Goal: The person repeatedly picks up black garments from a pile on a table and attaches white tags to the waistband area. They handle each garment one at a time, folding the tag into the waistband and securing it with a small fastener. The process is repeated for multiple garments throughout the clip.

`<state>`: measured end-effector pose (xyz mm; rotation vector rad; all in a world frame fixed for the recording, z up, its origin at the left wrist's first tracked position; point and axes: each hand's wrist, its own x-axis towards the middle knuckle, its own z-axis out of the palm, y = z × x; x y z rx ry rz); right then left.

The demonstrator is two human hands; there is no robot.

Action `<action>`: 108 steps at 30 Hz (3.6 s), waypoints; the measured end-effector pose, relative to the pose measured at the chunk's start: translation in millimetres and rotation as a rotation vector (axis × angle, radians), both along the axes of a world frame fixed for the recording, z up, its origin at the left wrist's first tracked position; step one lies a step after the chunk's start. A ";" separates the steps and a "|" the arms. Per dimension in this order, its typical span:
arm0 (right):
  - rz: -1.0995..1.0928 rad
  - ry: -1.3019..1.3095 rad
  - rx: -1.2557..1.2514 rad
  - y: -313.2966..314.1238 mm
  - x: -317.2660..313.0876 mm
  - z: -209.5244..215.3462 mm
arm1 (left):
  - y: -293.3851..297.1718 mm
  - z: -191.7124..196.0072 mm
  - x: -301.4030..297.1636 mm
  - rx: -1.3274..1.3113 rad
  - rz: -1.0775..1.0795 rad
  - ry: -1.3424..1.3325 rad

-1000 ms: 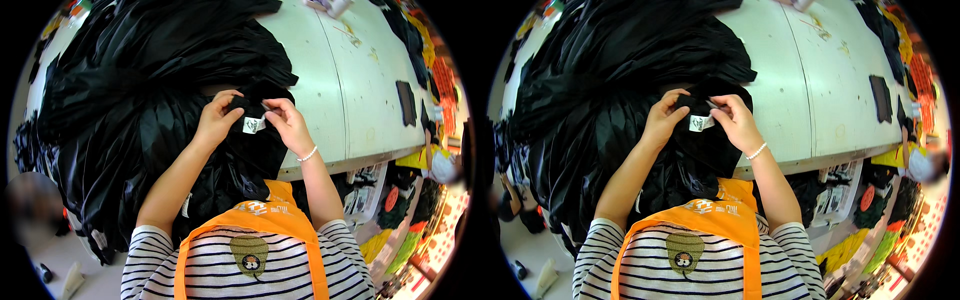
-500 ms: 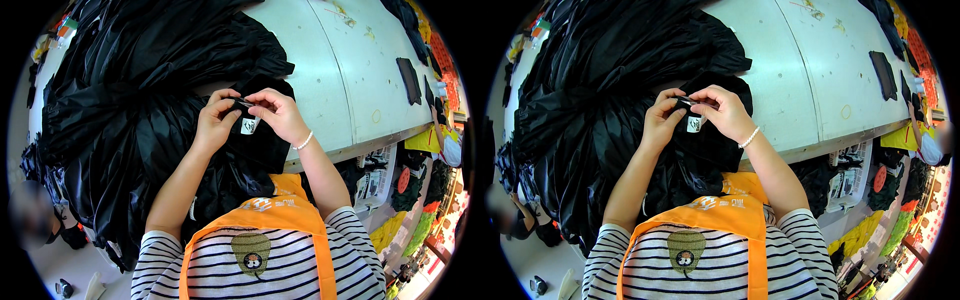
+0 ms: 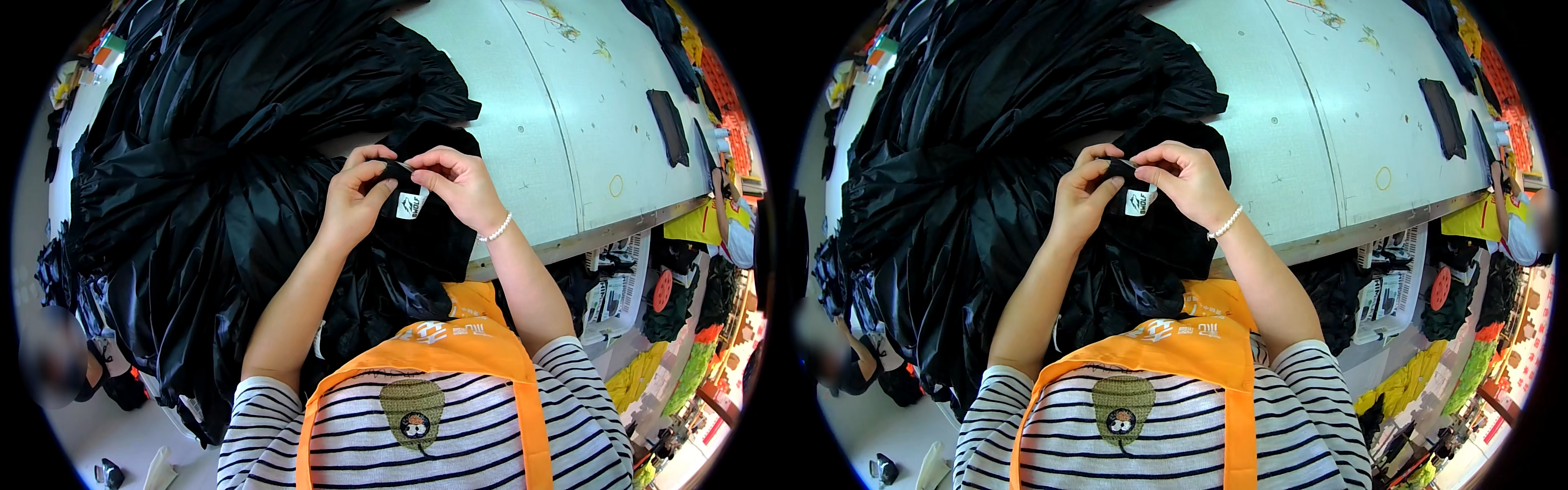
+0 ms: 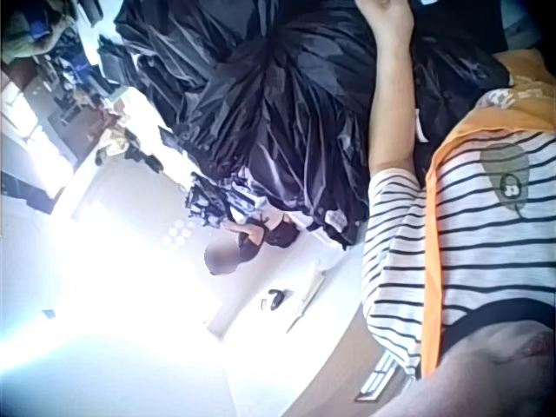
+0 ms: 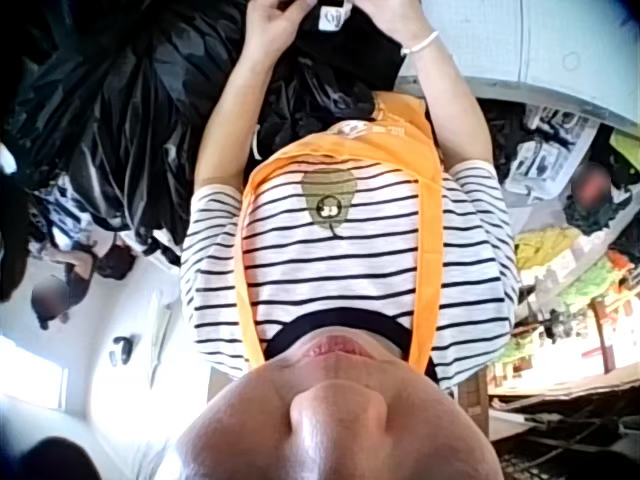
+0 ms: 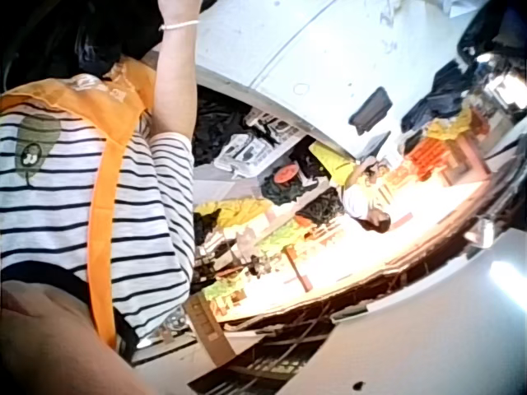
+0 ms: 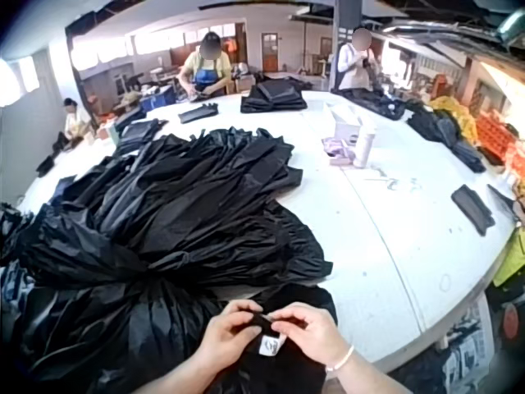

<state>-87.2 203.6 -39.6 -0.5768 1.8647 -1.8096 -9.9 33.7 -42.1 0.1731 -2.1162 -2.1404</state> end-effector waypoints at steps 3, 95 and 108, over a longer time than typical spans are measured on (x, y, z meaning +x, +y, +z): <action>-0.015 -0.036 -0.002 2.3 1.3 -2.9 | -0.2 0.9 -0.9 0.047 0.023 -0.031; -0.221 0.499 0.295 -1.9 18.9 -4.7 | 6.7 -3.0 -5.0 -0.460 -0.146 0.008; -0.033 0.123 0.304 7.9 9.8 -5.4 | 10.3 -3.5 -3.0 -0.526 -0.097 0.004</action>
